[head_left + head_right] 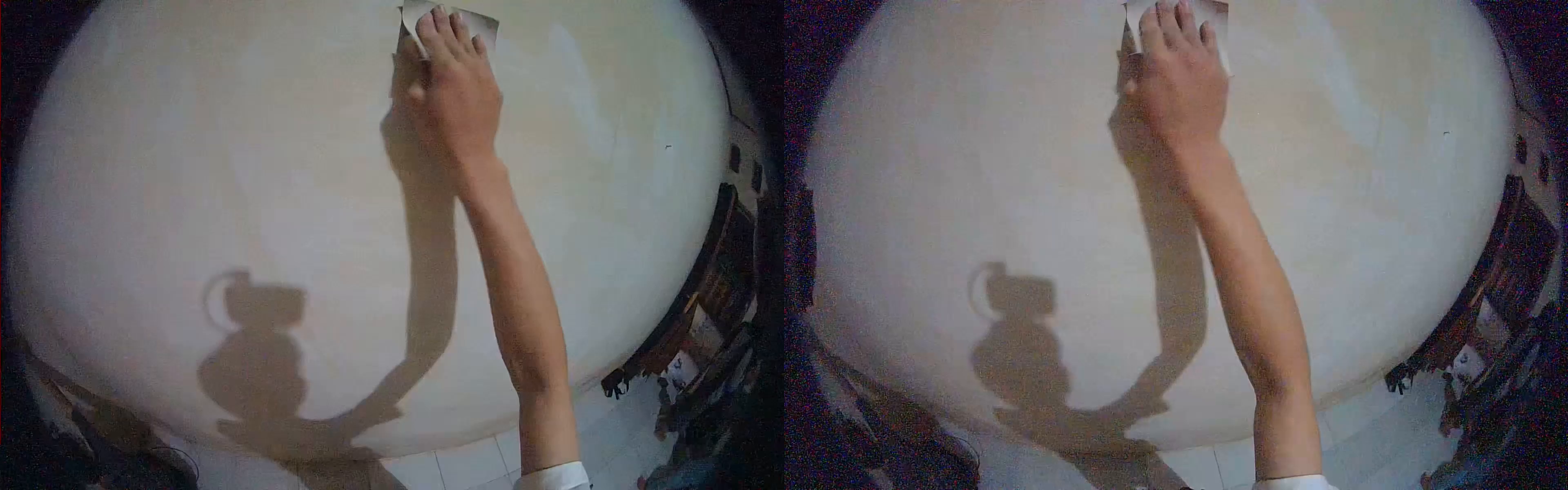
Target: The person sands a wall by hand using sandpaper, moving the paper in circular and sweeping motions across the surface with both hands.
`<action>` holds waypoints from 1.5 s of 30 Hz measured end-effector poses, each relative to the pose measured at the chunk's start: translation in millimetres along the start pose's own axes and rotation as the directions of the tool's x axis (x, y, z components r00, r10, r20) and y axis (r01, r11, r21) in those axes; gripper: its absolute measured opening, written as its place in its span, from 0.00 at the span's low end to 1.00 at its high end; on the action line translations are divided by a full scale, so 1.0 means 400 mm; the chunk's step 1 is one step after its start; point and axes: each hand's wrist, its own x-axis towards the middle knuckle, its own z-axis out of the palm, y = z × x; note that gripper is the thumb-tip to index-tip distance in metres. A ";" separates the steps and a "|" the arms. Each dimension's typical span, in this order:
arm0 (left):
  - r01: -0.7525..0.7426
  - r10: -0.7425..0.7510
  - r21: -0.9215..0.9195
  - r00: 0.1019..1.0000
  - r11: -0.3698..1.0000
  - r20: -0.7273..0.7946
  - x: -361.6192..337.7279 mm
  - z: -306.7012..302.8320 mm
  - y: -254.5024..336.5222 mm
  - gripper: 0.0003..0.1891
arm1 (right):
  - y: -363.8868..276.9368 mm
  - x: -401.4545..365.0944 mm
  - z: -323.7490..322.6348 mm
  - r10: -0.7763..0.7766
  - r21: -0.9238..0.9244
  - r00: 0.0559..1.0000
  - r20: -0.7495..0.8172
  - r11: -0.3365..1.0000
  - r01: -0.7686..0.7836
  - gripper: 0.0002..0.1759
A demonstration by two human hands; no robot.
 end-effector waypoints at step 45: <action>0.304 -0.343 -0.279 0.934 0.911 -0.103 -0.010 -0.075 0.089 0.20 | 0.126 0.025 -0.052 0.130 -0.001 0.989 0.063 0.991 -0.130 0.23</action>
